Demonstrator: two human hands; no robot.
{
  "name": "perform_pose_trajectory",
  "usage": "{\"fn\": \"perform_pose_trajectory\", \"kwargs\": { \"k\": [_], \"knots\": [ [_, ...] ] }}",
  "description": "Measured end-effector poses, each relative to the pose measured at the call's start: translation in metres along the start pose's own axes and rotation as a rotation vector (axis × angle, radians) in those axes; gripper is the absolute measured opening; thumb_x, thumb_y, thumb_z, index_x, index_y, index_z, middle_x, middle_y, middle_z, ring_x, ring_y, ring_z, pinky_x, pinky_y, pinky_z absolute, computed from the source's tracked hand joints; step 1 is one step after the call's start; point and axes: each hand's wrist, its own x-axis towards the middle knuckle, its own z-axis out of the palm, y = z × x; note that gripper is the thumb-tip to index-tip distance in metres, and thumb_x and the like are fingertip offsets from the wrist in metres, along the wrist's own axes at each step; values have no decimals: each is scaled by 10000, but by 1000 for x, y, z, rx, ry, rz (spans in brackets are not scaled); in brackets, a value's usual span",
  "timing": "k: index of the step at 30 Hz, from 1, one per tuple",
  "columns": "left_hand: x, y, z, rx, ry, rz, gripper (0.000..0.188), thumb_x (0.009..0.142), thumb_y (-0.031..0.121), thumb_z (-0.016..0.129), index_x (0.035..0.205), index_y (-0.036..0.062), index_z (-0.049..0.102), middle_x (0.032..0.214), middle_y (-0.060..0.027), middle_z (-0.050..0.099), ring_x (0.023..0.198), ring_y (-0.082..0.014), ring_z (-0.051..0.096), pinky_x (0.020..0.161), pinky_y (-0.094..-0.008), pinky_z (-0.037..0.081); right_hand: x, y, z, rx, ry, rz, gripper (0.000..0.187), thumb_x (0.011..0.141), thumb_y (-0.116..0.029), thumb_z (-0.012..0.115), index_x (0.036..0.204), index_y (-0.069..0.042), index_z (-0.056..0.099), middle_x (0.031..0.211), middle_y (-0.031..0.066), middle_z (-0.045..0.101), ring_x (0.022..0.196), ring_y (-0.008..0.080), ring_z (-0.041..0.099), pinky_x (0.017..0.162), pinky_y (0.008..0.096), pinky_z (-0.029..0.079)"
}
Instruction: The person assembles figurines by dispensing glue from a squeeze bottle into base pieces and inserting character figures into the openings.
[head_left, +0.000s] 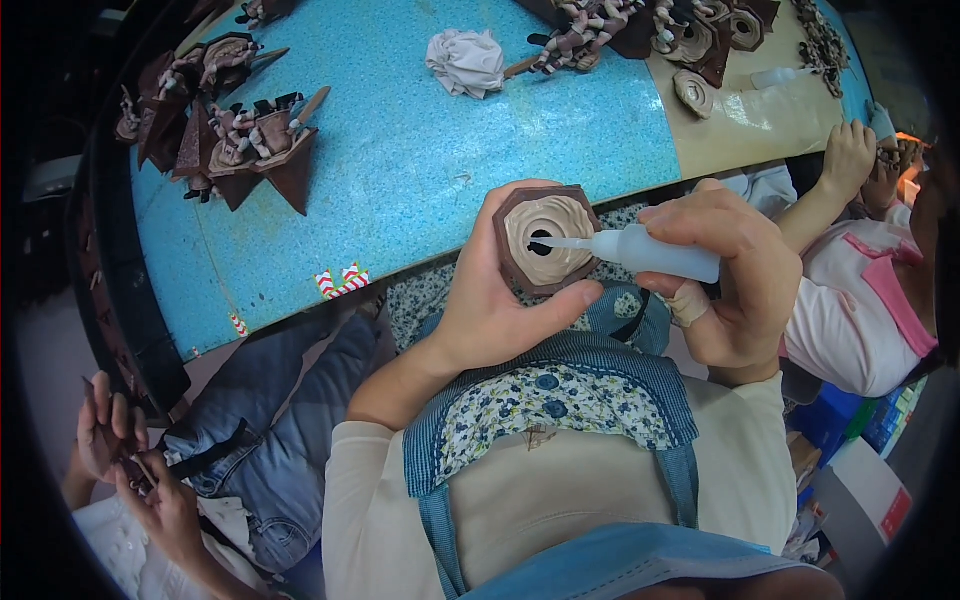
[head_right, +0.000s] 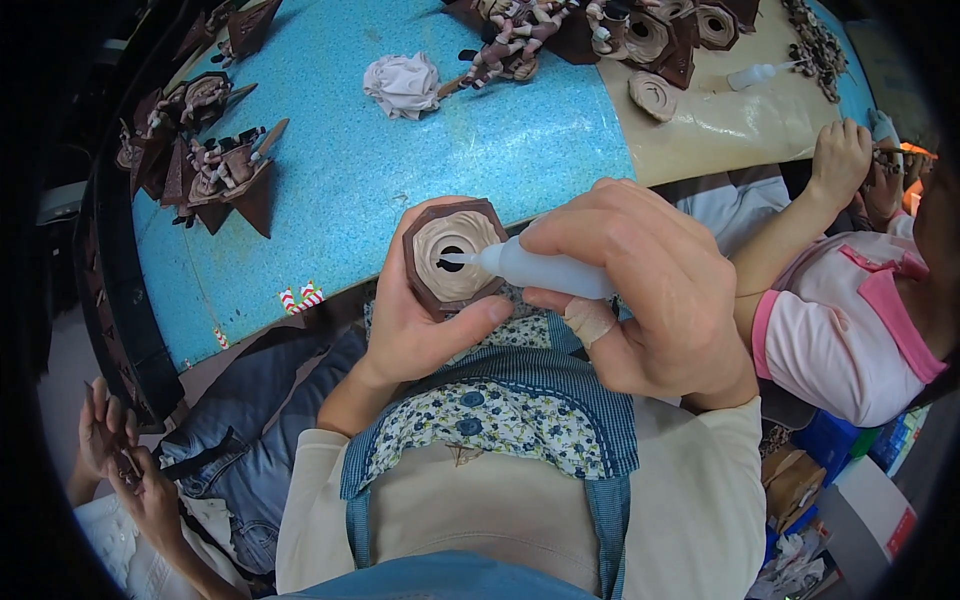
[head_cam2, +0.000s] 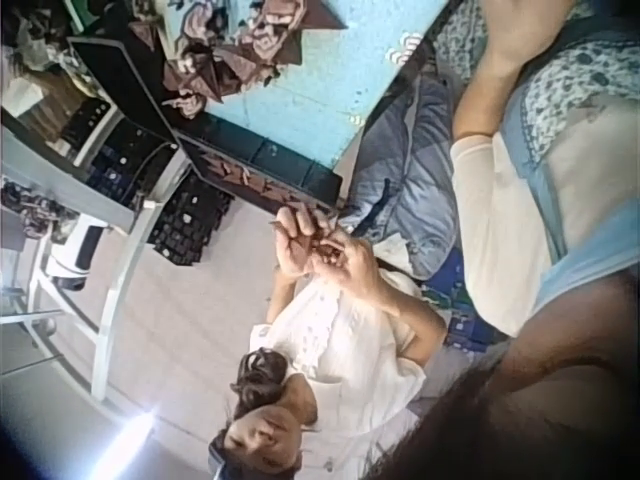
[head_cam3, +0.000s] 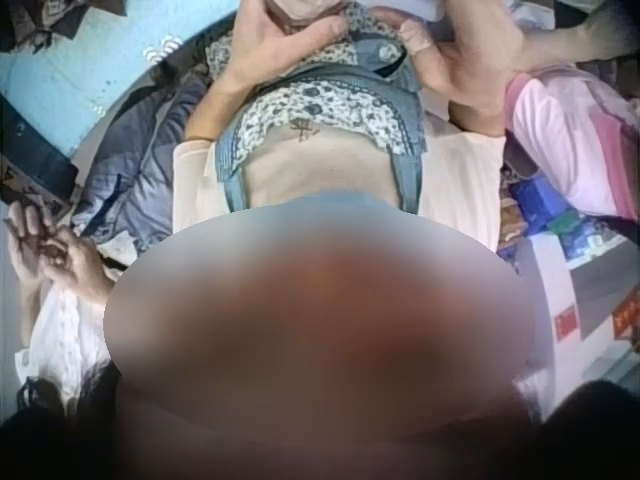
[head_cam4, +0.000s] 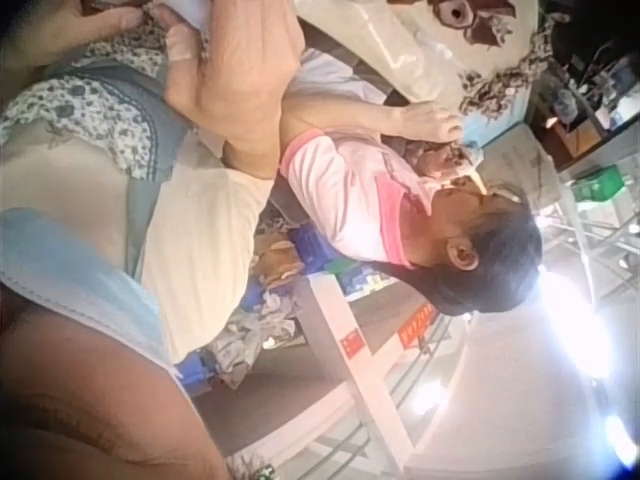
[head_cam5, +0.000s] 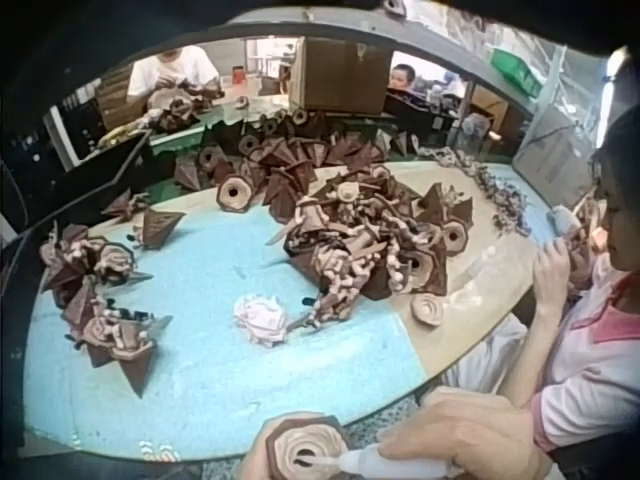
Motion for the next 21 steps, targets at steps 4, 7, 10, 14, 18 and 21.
{"fn": "perform_pose_trajectory", "kwargs": {
  "k": [4, 7, 10, 14, 18, 21],
  "knots": [
    [-1, 2, 0, 22, 34, -22, 707, 686, 79, 784, 1243, 14, 353, 1124, -111, 541, 1059, -180, 545, 911, -310, 444, -3, 3, 2, 62, 22, 54, 299, 658, 45, 668, 940, 44, 566, 829, 154, 624, 672, 251, 608, 607, 322, 494],
    [-4, 0, -6, 225, 93, 32, 692, 672, 98, 799, 1211, 11, 373, 1090, -116, 563, 1015, -183, 575, 870, -303, 467, -13, 11, 5, 251, 102, 154, 281, 751, -3, 678, 985, 39, 529, 852, 148, 616, 695, 200, 602, 629, 303, 488],
    [-6, 16, -10, 387, 179, 65, 707, 643, 59, 816, 1204, 6, 390, 1086, -93, 548, 1018, -161, 548, 890, -295, 446, -17, 33, 17, 479, 245, 274, 342, 797, -72, 694, 1049, 28, 485, 902, 137, 600, 723, 159, 595, 662, 280, 488],
    [-9, 23, -24, 776, 299, 252, 706, 637, 117, 826, 1191, 12, 401, 1004, -155, 586, 921, -276, 628, 779, -341, 499, -11, 42, 37, 871, 252, 522, 407, 811, -93, 693, 1121, 30, 460, 959, 119, 583, 799, 157, 611, 734, 255, 488],
    [-17, 36, -38, 998, 349, 358, 778, 622, 144, 813, 1250, -26, 387, 1060, -193, 541, 939, -338, 567, 838, -388, 453, 9, 54, 60, 959, 146, 456, 424, 838, -59, 639, 1217, 34, 472, 1053, 116, 578, 878, 179, 624, 815, 296, 490],
    [-27, 40, -52, 899, 339, 390, 753, 669, 108, 728, 1300, -57, 351, 1120, -220, 490, 1003, -345, 520, 882, -395, 421, 34, 58, 83, 878, 183, 359, 349, 832, -41, 627, 1162, 21, 532, 1027, 81, 614, 908, 170, 620, 846, 312, 479]
  ]
}}
